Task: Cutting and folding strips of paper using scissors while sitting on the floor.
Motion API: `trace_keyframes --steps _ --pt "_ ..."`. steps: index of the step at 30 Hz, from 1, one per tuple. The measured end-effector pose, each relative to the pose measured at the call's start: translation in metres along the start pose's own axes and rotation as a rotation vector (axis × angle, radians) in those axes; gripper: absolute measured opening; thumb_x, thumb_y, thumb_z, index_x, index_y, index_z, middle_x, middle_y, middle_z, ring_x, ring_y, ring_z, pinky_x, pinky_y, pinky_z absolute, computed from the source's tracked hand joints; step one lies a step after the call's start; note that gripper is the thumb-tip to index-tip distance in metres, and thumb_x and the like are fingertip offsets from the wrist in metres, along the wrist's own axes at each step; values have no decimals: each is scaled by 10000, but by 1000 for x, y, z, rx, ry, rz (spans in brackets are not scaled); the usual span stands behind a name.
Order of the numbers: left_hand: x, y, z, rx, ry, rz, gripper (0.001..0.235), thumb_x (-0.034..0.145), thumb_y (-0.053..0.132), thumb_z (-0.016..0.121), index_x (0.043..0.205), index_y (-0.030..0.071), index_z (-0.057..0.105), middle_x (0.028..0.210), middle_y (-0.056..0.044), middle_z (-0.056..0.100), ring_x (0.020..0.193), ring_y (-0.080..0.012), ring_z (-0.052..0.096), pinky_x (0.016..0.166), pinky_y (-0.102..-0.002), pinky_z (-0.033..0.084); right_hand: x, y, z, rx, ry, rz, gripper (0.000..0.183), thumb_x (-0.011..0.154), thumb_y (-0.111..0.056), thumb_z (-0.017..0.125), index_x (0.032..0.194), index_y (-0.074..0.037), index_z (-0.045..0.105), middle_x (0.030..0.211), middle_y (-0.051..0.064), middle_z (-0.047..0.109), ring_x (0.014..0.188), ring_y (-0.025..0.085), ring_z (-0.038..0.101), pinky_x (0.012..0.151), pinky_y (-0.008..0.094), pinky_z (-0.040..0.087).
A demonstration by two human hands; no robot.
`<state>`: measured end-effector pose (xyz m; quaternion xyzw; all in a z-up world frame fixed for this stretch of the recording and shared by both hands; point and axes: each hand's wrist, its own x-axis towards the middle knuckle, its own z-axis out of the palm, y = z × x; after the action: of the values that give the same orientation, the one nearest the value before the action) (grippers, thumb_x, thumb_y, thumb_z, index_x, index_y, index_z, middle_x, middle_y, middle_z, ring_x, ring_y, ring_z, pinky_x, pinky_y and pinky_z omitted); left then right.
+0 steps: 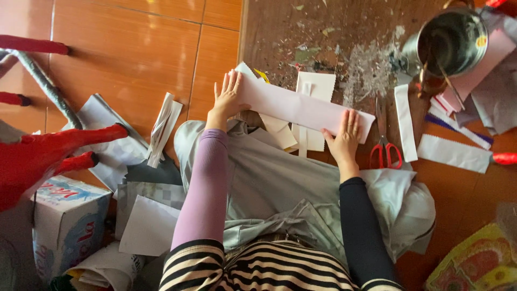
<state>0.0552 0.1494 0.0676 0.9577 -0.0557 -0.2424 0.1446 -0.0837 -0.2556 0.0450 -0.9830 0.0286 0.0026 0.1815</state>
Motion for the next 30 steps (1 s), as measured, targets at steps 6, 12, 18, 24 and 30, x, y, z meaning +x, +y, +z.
trace_keyframes --steps 6,12,18,24,30 --pt "18 -47 -3 93 -64 67 1142 768 496 844 1634 310 122 1719 8 77 1577 -344 69 1207 -709 98 -3 0 5 -16 46 -1 1001 905 -527 703 1640 -24 246 1696 239 248 1553 448 239 1206 632 218" --pt "10 -57 -11 286 123 109 1015 834 396 810 1643 395 196 1732 29 148 1589 -361 157 1198 -692 185 -1 5 10 -95 38 -11 1024 880 -606 639 1620 -34 225 1678 235 213 1536 441 214 1174 633 198" --pt "-5 -31 -54 290 -90 59 1001 848 407 806 1593 470 142 1713 89 66 1587 -306 85 1237 -658 85 1 18 25 -17 59 -29 1010 889 -638 595 1625 -71 198 1701 185 185 1566 391 143 1225 579 139" --pt "25 -43 -25 452 172 63 652 1037 366 628 1520 601 257 1696 80 178 1557 -309 149 1262 -625 100 9 26 28 -79 -52 16 1040 886 -704 538 1632 -109 124 1707 159 88 1564 360 61 1217 557 83" --pt "23 47 6 529 190 367 808 915 458 697 1570 313 245 1705 -16 163 1560 -285 124 1251 -567 146 9 29 31 -91 -112 47 1054 878 -726 509 1641 -135 86 1720 127 48 1573 340 19 1222 537 73"
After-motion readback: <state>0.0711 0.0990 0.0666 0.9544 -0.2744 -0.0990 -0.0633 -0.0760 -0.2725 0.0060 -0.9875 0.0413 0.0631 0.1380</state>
